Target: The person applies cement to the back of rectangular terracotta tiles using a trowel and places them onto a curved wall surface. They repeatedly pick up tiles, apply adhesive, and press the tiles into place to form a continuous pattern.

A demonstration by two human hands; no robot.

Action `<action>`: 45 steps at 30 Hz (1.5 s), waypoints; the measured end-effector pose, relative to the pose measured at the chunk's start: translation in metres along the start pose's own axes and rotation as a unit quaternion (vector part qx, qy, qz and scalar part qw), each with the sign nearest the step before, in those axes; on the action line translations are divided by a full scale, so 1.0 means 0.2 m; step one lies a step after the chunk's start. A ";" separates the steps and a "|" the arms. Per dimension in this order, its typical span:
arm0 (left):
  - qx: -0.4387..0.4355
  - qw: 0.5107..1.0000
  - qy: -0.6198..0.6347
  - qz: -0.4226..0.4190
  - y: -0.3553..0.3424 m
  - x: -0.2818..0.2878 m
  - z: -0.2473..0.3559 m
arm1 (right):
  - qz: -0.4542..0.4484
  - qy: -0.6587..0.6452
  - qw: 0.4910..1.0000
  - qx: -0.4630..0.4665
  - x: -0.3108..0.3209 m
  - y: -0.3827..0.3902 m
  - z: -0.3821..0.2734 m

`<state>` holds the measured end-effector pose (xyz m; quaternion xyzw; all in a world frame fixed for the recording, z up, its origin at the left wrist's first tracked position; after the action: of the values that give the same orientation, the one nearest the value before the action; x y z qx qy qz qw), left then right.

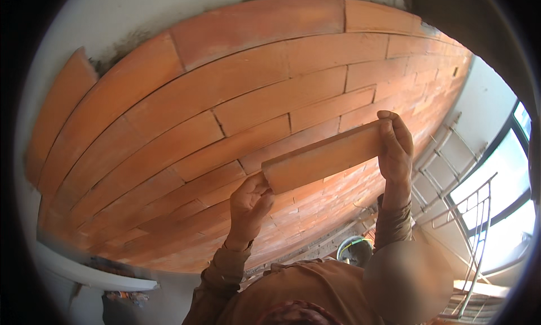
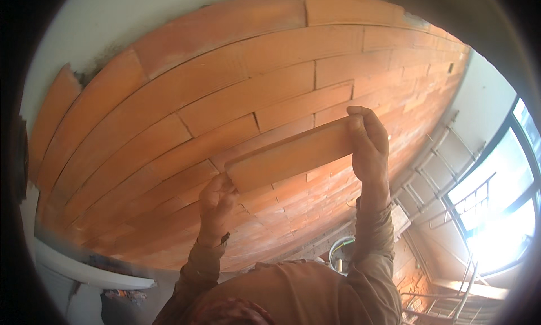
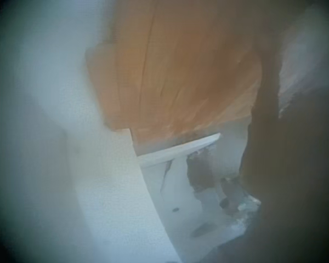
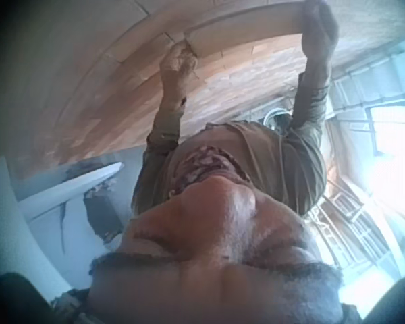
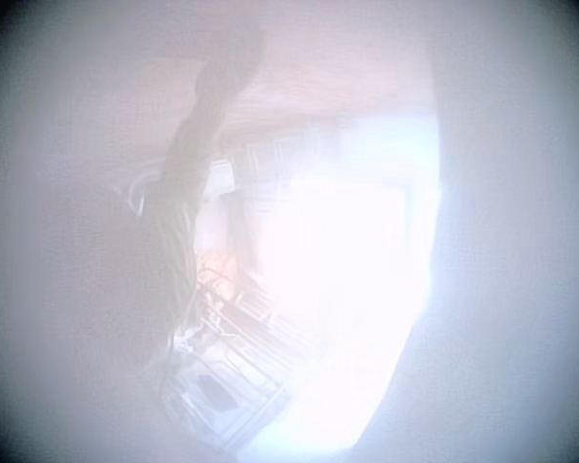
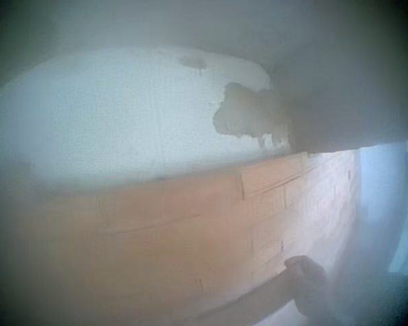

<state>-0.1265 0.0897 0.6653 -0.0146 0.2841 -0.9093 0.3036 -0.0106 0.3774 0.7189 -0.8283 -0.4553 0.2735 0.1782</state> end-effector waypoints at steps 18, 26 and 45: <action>-0.321 0.823 -0.467 0.044 -0.44 0.03 1.24 | -0.025 0.259 0.940 0.221 -0.49 -0.59 -0.60; -0.129 0.736 -0.664 -0.018 -0.63 0.00 1.82 | -0.219 0.186 0.937 0.199 -0.82 -1.01 -0.63; -0.058 0.678 -0.729 0.077 -0.69 0.41 1.79 | -0.281 0.191 0.932 0.127 -1.03 -1.01 -0.61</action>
<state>-0.1966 -0.0474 1.0247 -0.6683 0.0253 -0.5663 0.4817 -0.1588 0.3023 0.9844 -0.6735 -0.5885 0.1046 0.4349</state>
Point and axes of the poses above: each hand's wrist, its own y-axis away from the middle knuckle, its own x-axis out of the back of the hand, z = x × y, the point moved 3 cm from there along -y, towards the middle knuckle, and after that the axes turned 5 degrees about -z, right-handed, at the moved point
